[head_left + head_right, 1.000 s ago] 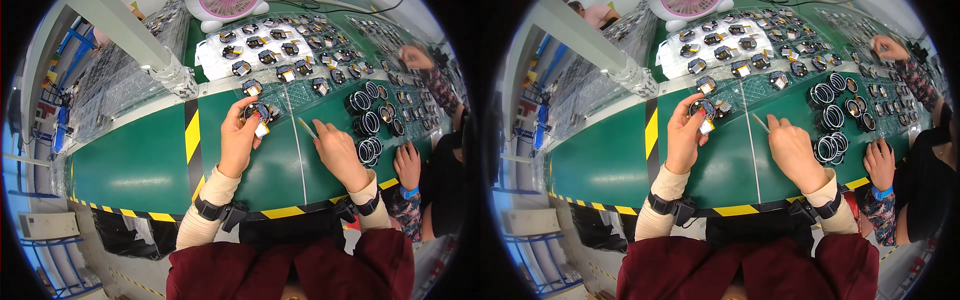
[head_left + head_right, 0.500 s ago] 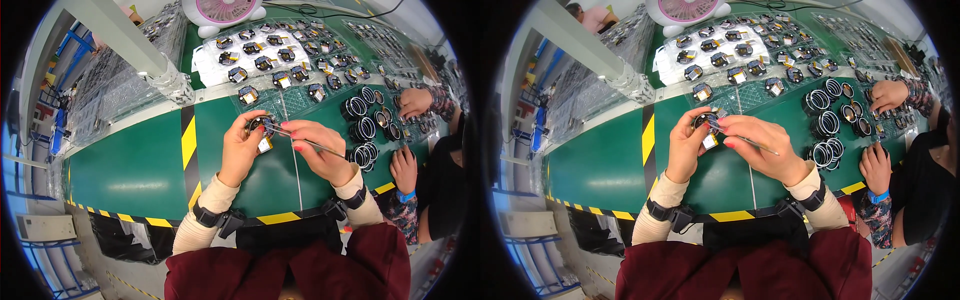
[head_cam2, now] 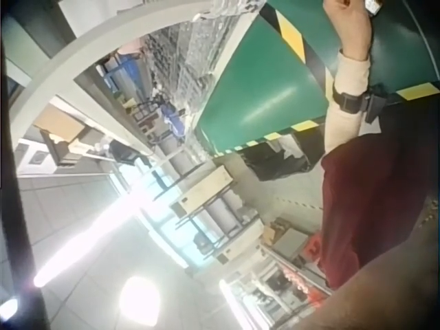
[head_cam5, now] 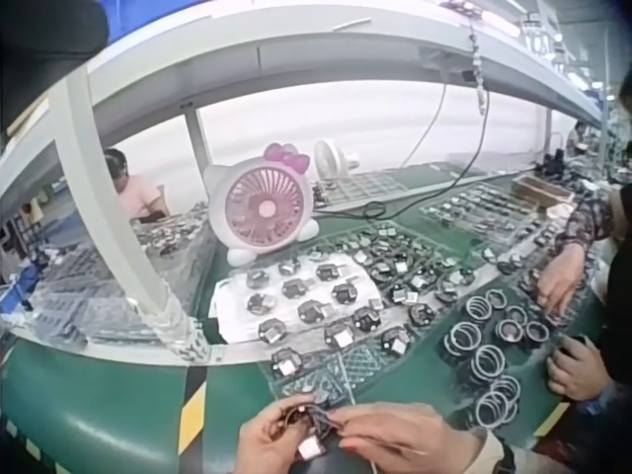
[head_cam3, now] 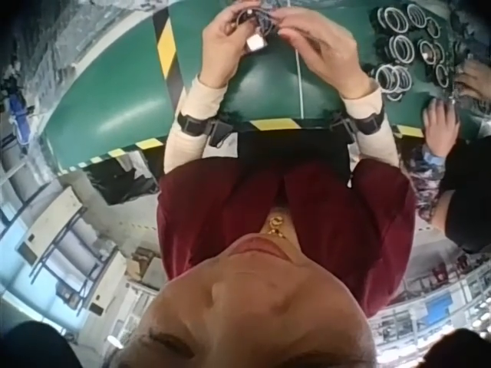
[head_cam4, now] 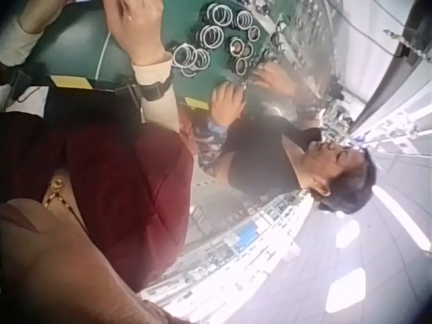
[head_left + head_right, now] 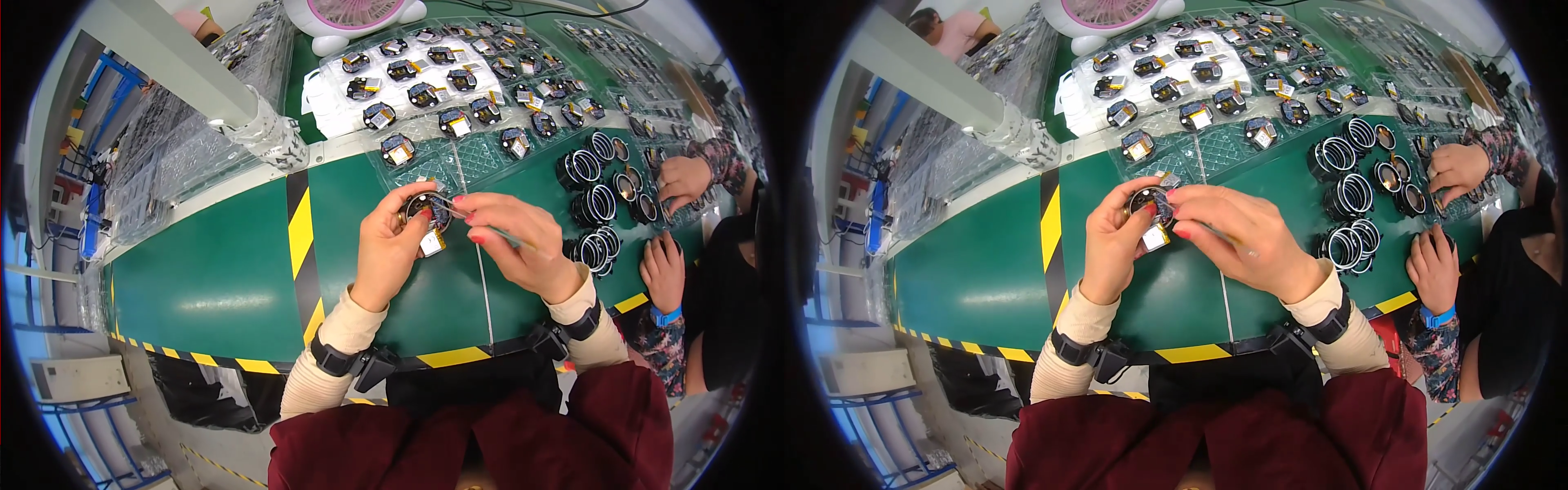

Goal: Assembling small electronic components into housings on a production line.

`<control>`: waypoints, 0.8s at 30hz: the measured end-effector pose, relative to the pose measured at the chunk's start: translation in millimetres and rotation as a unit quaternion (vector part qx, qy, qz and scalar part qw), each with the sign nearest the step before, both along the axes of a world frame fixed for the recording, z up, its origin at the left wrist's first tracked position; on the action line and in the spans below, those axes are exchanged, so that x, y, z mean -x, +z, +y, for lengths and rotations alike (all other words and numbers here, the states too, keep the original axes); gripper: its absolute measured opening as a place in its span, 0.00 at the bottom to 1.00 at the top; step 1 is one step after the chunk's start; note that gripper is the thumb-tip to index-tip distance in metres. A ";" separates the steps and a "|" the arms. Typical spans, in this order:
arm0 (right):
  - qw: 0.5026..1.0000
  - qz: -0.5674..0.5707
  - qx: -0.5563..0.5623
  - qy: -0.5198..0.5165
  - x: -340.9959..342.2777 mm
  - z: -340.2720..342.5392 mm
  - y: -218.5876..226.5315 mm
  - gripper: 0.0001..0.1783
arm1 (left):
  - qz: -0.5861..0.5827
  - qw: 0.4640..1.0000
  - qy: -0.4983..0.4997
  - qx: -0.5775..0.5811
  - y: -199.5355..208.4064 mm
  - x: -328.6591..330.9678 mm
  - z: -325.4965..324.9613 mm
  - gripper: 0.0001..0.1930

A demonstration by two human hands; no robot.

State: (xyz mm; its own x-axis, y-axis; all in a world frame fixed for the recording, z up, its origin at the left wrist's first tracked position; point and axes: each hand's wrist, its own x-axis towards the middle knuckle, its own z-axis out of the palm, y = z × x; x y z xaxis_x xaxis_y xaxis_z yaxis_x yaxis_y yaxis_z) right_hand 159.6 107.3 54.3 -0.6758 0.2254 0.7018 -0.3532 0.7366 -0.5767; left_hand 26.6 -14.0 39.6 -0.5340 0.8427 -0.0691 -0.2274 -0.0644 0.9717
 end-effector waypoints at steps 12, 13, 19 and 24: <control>0.987 0.092 0.132 -0.011 -8.1 -10.8 -13.5 0.08 | 0.010 1.000 -0.001 -0.015 0.2 -1.1 2.6 0.16; 0.980 0.120 0.160 -0.011 -8.6 -11.1 -12.4 0.08 | 0.011 1.000 -0.002 -0.015 -0.1 -1.5 3.1 0.16; 0.972 -0.090 0.193 -0.095 4.4 -14.1 -9.4 0.11 | 0.018 0.999 -0.031 -0.024 1.4 -1.7 -1.8 0.19; 0.941 -0.124 0.311 -0.037 6.6 -16.3 -17.2 0.11 | 0.029 0.998 -0.060 -0.018 -0.7 -1.8 -2.1 0.20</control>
State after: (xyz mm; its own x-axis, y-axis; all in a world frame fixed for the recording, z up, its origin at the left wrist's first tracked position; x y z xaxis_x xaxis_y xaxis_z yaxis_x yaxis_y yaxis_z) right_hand 153.0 91.0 37.1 -0.7676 0.5941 0.2406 -0.1114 0.2460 -0.9629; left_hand 28.4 -16.1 38.9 -0.4311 0.9023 -0.0095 -0.1797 -0.0756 0.9808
